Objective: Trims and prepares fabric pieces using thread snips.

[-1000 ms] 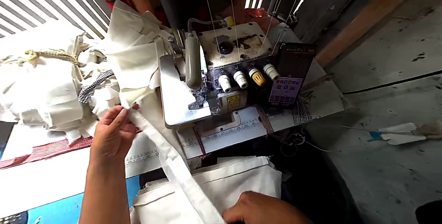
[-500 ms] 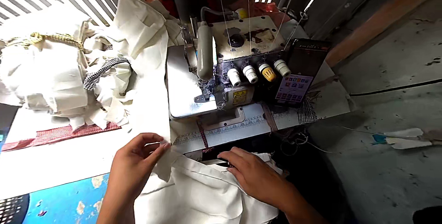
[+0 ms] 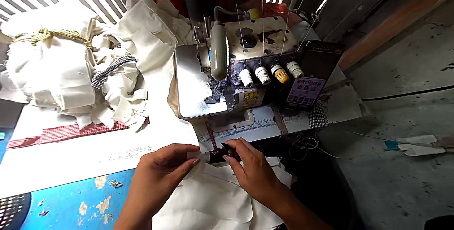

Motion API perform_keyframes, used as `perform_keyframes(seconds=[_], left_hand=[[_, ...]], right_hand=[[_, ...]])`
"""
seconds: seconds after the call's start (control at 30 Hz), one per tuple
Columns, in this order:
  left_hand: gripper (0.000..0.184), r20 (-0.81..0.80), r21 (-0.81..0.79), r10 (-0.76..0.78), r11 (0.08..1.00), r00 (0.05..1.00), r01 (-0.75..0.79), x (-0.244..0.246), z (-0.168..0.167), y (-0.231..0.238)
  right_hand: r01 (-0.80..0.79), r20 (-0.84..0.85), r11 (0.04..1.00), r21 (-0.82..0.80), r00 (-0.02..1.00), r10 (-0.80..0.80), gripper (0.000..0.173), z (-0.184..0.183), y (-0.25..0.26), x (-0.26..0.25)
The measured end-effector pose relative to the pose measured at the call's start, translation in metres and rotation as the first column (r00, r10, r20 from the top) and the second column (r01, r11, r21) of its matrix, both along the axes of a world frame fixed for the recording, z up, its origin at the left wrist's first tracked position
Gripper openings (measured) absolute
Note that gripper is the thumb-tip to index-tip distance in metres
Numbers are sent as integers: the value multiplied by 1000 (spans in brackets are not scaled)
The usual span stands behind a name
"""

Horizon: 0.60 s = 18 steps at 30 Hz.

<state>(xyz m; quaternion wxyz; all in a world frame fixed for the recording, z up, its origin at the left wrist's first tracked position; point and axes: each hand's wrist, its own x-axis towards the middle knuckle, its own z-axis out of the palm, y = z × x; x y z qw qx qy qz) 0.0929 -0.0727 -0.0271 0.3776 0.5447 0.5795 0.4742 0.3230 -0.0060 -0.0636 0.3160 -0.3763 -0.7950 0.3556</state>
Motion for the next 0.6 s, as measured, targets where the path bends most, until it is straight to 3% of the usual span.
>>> perform_keyframes(seconds=[0.17,0.4,0.6], left_hand=[[31,1,22,18,1000,1000,-18,9,6,1],[34,23,-41,23,999,999,-22,7,14,3],[35,70,-77,-9,997,998,14,10,14,8]], right_hand=[[28,96,926,376,993,-69,20,4,6,-8],[95,153,864,495,969,-194,18,2,5,-20],[70,123,850,522,980,-156,14,7,1,-30]])
